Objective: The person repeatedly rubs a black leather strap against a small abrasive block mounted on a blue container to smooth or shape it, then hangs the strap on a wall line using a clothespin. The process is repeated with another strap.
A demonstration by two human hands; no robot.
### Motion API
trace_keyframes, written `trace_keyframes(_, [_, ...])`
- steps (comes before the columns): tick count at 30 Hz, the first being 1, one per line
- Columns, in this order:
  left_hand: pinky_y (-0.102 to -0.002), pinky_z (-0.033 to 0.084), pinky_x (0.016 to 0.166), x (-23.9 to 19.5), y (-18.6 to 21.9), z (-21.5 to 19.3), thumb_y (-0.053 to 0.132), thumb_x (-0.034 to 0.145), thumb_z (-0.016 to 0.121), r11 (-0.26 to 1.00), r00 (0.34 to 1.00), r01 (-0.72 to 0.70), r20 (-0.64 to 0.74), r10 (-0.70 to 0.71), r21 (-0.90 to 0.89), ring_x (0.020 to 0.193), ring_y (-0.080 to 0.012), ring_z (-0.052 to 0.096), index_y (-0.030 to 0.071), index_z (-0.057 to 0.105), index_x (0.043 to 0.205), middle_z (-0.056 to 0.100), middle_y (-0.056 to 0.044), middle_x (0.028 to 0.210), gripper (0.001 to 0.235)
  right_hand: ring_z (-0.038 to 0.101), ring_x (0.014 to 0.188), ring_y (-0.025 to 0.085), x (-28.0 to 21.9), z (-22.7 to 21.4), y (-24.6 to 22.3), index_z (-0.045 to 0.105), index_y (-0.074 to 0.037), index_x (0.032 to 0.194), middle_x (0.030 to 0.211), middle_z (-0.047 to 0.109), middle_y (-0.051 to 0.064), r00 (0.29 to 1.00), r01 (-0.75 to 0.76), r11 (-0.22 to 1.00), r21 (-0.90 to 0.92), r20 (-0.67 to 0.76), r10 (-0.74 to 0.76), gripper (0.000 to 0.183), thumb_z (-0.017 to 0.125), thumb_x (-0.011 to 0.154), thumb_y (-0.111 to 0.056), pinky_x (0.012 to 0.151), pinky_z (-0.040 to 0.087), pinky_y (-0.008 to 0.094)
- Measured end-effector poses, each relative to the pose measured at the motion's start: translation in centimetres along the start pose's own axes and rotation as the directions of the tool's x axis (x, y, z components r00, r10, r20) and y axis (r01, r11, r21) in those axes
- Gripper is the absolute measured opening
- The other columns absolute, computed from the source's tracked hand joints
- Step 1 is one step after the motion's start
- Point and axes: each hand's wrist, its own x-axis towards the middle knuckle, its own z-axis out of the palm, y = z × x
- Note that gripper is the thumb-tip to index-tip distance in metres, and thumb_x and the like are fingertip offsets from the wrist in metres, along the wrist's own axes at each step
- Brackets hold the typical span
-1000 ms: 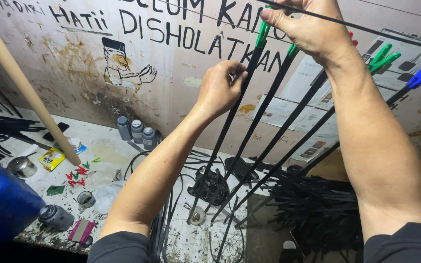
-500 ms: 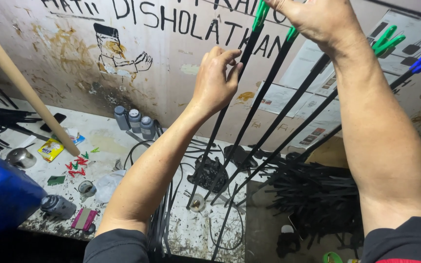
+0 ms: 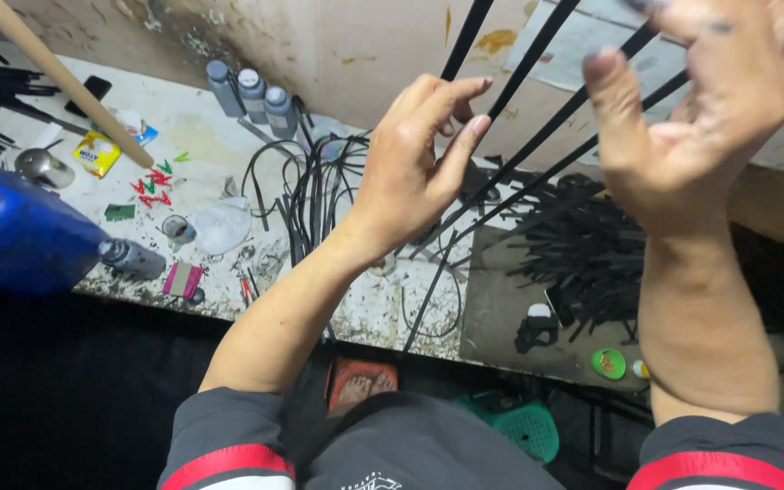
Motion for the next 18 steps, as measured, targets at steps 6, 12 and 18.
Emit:
trace_keyframes(6, [-0.028,0.048,0.074,-6.5,1.7,-0.9,0.009,0.104,0.065,0.971,0.981,0.19,0.058,-0.183,-0.147,0.082,-0.016,0.06,0.005,0.067,0.122,0.064,-0.006,0.094,0.019,0.064,0.096,0.033,-8.0,2.4,-5.4,0.07,0.013,0.104,0.11,0.074,0.027,0.982,-0.187,0.968,0.168,0.009,0.188,0.031,0.066,0.106,-0.018,0.095,0.043,0.048])
trace_keyframes(12, [-0.027,0.052,0.055,-12.1,-0.7,-0.6,0.016,0.1,0.069,0.92,0.943,0.331,0.051,-0.328,-0.208,0.071,-0.0176,0.068,0.009,0.074,0.113,0.069,-0.005,0.081,0.016,0.066,0.087,0.041,-14.1,4.1,-10.0,0.073,0.007,0.1,0.104,0.076,0.024,0.891,-0.431,0.832,0.35,0.018,0.454,0.012,0.076,0.098,-0.004,0.08,0.051,0.046])
trace_keyframes(18, [-0.027,0.051,0.051,-17.1,-1.8,0.2,0.015,0.098,0.072,0.886,0.913,0.408,0.136,-0.386,-0.222,0.067,-0.0183,0.068,0.009,0.076,0.108,0.069,-0.006,0.077,0.013,0.068,0.077,0.035,-17.6,4.6,-14.7,0.074,0.008,0.1,0.098,0.077,0.024,0.792,-0.59,0.719,0.368,0.092,0.603,0.009,0.074,0.097,0.0,0.071,0.053,0.041])
